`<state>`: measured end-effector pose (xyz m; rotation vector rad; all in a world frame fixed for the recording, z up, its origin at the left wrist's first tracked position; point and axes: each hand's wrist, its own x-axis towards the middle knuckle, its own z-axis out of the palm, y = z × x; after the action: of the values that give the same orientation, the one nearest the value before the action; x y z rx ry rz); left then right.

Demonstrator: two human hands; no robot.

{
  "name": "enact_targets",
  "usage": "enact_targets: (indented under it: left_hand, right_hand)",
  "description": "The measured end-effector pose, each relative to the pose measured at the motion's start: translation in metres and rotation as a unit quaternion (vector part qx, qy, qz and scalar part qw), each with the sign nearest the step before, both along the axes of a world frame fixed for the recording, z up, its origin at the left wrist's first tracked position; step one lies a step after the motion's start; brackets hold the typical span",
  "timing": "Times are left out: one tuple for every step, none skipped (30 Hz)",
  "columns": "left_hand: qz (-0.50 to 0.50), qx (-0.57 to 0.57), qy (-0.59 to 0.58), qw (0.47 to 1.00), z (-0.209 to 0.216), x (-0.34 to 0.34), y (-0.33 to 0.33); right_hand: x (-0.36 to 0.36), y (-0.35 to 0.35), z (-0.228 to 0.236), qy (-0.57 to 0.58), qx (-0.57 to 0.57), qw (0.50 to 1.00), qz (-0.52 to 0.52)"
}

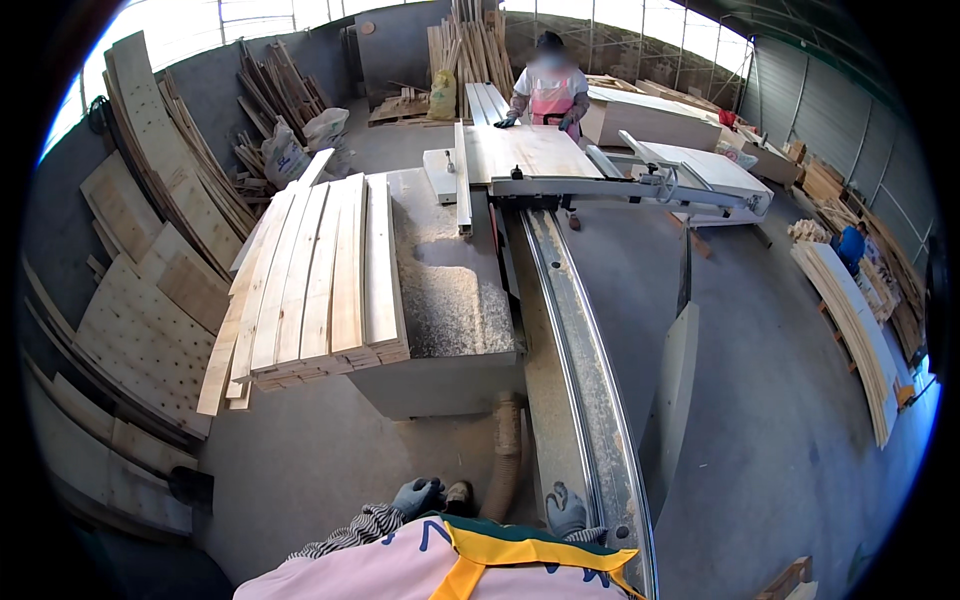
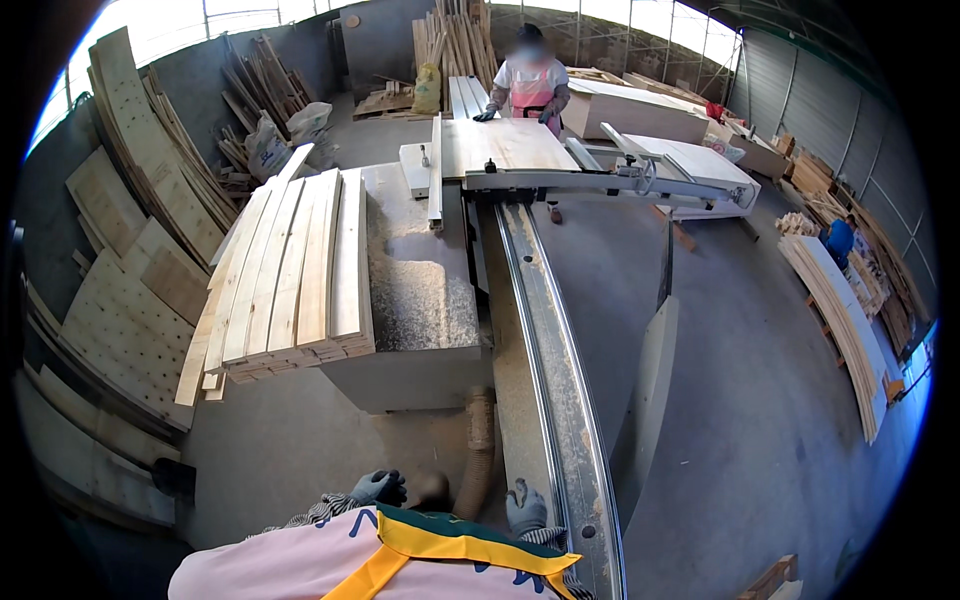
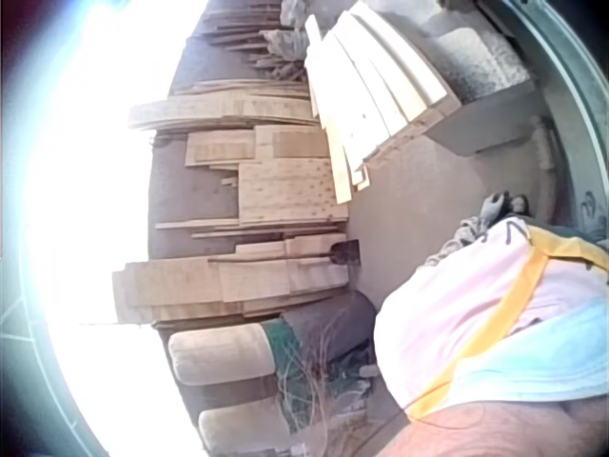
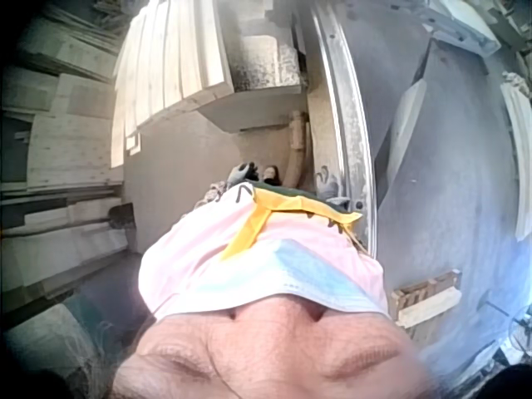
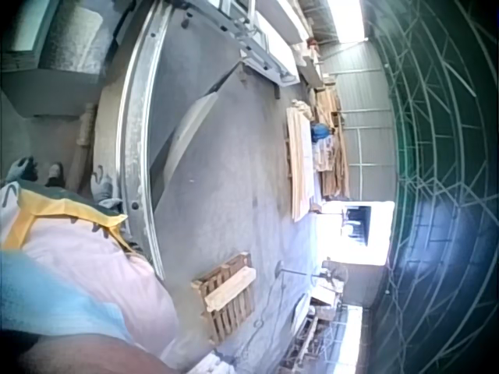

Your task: The person feeds wooden planks into a table saw and stacks the cut pieces. A coworker assists by guiding the planks through the saw. The person wears gloves and an apron while working in a workshop.

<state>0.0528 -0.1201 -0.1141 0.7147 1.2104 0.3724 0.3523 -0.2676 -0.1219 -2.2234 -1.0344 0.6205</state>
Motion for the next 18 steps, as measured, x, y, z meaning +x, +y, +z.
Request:
enact_targets:
  left_hand:
    - [0.003,-0.004,0.003,1.000,-0.002,0.000,0.000]
    - [0.006,-0.007,0.005,1.000,-0.004,0.000,0.000]
    - [0.010,-0.011,0.008,1.000,-0.005,0.000,0.000]
    - [0.015,-0.010,0.010,1.000,-0.002,0.000,-0.001]
    - [0.021,-0.010,0.012,1.000,0.001,0.000,-0.002]
    - [0.027,-0.009,0.014,1.000,0.004,0.000,-0.003]
    - [0.029,-0.014,0.013,0.999,0.006,0.000,-0.003]
    - [0.032,-0.018,0.013,0.999,0.007,0.000,-0.004]
    - [0.035,-0.023,0.012,0.999,0.007,0.000,-0.004]
    - [0.034,-0.022,0.013,0.999,0.008,0.000,-0.004]
    - [0.033,-0.022,0.013,0.999,0.008,-0.001,-0.004]
    - [0.033,-0.021,0.014,0.999,0.008,-0.002,-0.004]
    - [0.030,-0.021,0.013,0.999,0.006,-0.002,-0.004]
    - [0.027,-0.020,0.012,0.999,0.002,-0.002,-0.004]
    - [0.028,-0.020,0.013,0.999,0.002,-0.004,-0.005]
    - [0.028,-0.019,0.017,0.999,0.002,-0.005,-0.005]
    - [0.027,-0.018,0.021,0.999,0.003,-0.005,-0.005]
    - [0.023,-0.017,0.026,0.999,0.003,-0.003,-0.005]
  right_hand:
    - [0.000,-0.001,-0.003,0.002,0.000,1.000,0.000]
    - [0.000,-0.001,-0.005,-0.002,0.007,1.000,0.006]
    - [0.001,-0.001,-0.008,-0.006,0.014,1.000,0.011]
    - [-0.001,0.000,-0.004,-0.009,0.020,1.000,0.018]
    - [-0.002,0.001,0.000,0.001,0.009,1.000,0.019]
    - [-0.003,0.002,0.005,0.011,-0.001,1.000,0.020]
    - [-0.004,0.003,0.012,0.020,-0.012,1.000,0.020]
    - [-0.004,0.003,0.013,0.019,-0.010,1.000,0.022]
    - [-0.005,0.003,0.014,0.018,-0.009,1.000,0.024]
    - [-0.005,0.003,0.014,0.018,-0.007,0.999,0.026]
    - [-0.005,0.003,0.015,0.016,-0.004,0.999,0.027]
    - [-0.005,0.003,0.016,0.014,-0.002,0.999,0.028]
    - [-0.006,0.002,0.017,0.013,0.000,1.000,0.028]
    - [-0.006,0.001,0.011,0.000,0.020,0.999,0.028]
    - [-0.006,0.002,0.003,-0.011,0.041,0.999,0.032]
    - [-0.006,0.002,-0.003,-0.023,0.062,0.997,0.035]
    - [-0.005,0.000,-0.009,-0.018,0.065,0.997,0.036]
    - [-0.005,0.000,-0.011,-0.013,0.066,0.997,0.034]
